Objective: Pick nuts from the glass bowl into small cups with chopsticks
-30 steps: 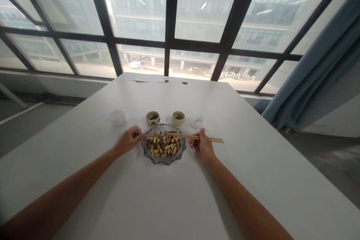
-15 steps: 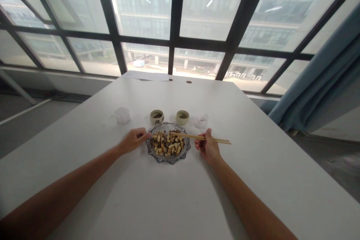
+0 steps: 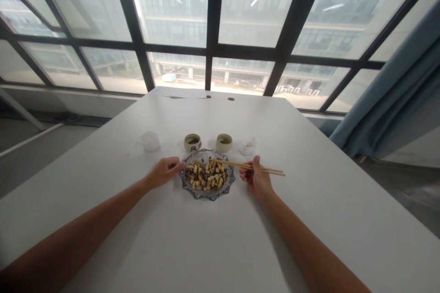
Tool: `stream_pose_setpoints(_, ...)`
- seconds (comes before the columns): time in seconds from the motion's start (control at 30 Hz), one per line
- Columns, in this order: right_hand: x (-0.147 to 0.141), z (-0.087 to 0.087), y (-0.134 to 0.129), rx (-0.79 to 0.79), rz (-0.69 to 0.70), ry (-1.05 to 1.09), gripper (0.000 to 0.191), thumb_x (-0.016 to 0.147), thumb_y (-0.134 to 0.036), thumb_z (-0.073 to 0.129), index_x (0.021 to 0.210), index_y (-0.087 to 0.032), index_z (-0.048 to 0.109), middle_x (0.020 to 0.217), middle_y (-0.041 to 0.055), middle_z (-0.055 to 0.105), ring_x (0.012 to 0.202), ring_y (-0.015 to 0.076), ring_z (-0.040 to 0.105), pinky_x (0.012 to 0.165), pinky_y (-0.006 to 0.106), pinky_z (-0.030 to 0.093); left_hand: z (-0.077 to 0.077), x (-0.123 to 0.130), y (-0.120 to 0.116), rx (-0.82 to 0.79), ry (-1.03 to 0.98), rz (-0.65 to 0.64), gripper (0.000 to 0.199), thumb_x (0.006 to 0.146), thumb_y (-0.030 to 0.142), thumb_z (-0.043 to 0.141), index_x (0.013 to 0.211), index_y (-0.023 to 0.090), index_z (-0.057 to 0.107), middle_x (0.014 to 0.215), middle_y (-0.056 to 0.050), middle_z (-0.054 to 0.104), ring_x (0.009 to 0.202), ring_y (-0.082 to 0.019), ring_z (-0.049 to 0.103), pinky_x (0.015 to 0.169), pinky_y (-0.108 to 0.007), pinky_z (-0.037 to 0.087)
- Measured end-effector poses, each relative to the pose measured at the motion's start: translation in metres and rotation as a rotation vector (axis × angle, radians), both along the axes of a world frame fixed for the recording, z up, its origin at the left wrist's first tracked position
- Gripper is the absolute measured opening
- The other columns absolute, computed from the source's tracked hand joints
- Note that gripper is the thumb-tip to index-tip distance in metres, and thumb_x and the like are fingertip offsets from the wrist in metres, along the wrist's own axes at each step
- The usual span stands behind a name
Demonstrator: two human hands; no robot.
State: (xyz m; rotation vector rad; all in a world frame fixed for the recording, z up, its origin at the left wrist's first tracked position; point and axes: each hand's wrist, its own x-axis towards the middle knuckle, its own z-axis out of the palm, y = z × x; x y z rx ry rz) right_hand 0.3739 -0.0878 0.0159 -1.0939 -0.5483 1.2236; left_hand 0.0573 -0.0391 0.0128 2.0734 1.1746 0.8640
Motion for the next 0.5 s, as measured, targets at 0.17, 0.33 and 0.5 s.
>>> stream_pose_setpoints(0.17,0.0013,-0.0014,-0.0005,0.035,0.018,-0.012,0.051,0.070,-0.064,0.076,0.067,-0.015,0.062,0.049,0.0056,0.065,0.038,0.0117,0.056,0.033,0.018,0.041,-0.0002,-0.0002,0.0001,0.001,0.008,-0.003,0.053,0.085,0.063,0.045,0.056,0.019,0.040,0.056,0.004,0.038,0.057,-0.010,0.036,0.055,-0.024,0.029)
stream_pose_setpoints(0.33,0.0031,-0.0033,-0.0010,0.049,0.058,-0.036,0.050,0.064,-0.061,0.082,0.070,-0.015,0.065,0.052,0.0055,0.067,0.041,0.0118,0.058,0.035,0.018,0.044,-0.0005,-0.0008,0.0006,-0.002,0.010,0.002,0.053,0.085,0.063,0.046,0.057,0.018,0.043,0.056,0.004,0.041,0.058,-0.010,0.038,0.055,-0.024,0.030)
stream_pose_setpoints(0.5,0.0027,-0.0042,-0.0006,0.048,0.036,-0.035,0.051,0.063,-0.061,0.083,0.070,-0.014,0.065,0.051,0.0056,0.066,0.040,0.0113,0.058,0.034,0.017,0.043,-0.0014,-0.0011,0.0014,-0.001,0.004,-0.001,0.053,0.085,0.062,0.047,0.056,0.018,0.043,0.056,0.004,0.041,0.058,-0.010,0.039,0.055,-0.024,0.031)
